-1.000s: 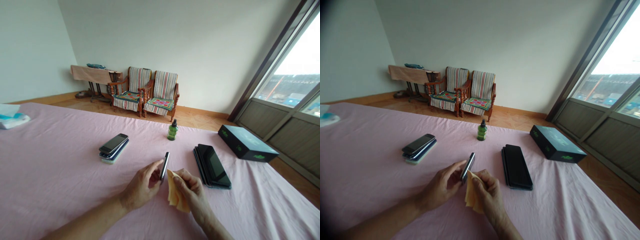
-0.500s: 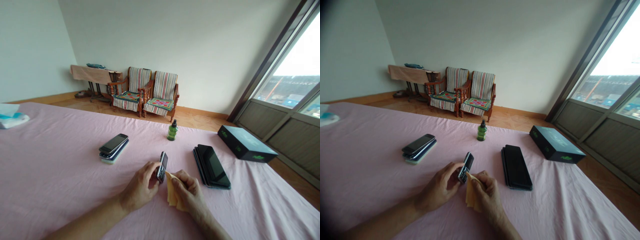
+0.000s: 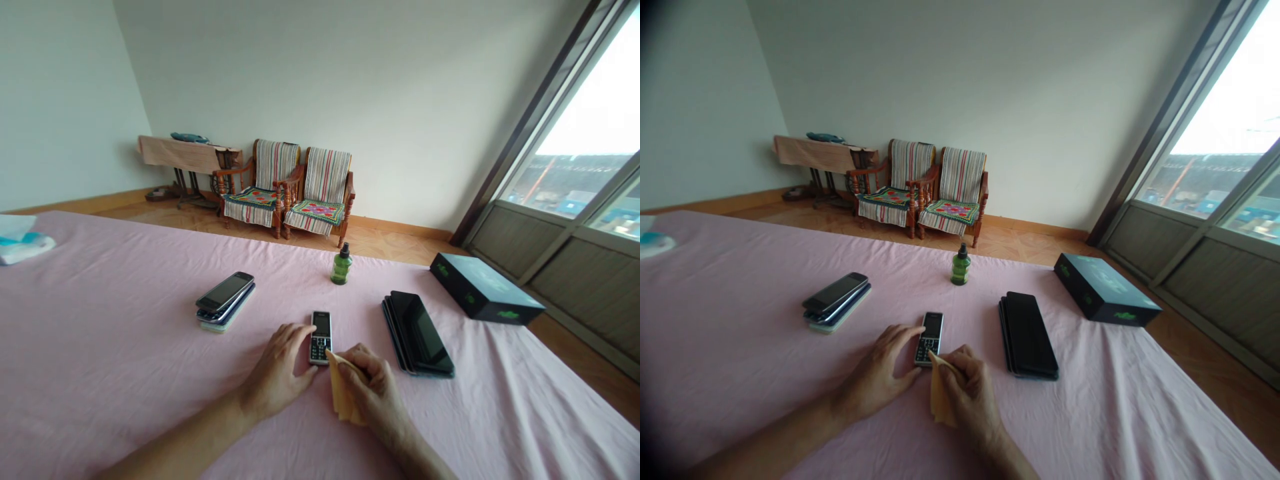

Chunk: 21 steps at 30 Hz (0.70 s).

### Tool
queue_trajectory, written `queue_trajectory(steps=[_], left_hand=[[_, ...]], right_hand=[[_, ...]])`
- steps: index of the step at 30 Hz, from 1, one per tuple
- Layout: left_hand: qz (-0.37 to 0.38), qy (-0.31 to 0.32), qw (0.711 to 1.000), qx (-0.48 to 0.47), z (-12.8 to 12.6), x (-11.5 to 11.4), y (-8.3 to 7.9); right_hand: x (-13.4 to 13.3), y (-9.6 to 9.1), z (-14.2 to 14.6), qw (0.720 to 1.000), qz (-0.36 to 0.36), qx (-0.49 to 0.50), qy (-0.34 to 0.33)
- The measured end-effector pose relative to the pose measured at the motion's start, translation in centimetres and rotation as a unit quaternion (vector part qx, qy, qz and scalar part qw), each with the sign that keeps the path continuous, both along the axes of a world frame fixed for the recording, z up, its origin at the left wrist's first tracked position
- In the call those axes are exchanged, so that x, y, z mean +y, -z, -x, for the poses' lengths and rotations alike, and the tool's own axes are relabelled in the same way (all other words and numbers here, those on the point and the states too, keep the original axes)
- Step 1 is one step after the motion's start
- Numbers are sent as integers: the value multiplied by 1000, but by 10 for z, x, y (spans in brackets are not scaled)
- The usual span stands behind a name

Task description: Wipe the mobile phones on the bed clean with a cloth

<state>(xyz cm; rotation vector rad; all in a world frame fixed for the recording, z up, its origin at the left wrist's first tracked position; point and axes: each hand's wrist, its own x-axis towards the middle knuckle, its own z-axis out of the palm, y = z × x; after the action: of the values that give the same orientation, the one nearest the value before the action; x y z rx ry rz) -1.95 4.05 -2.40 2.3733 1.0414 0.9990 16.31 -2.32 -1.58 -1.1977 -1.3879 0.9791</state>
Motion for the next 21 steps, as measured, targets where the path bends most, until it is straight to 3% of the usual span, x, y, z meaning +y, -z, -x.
queue_trajectory(steps=[6, 11, 16, 21], left_hand=[[6, 9, 1000, 9, 4, 4, 4], [24, 35, 998, 43, 5, 20, 5], [64, 92, 987, 117, 3, 44, -9], [58, 133, 977, 157, -3, 56, -22]], right_hand=[[-6, 9, 2, 1000, 24, 1, 11], [-17, 15, -2, 999, -8, -47, -7], [-20, 16, -1, 997, -25, -73, 10], [-24, 10, 0, 996, -34, -74, 31]])
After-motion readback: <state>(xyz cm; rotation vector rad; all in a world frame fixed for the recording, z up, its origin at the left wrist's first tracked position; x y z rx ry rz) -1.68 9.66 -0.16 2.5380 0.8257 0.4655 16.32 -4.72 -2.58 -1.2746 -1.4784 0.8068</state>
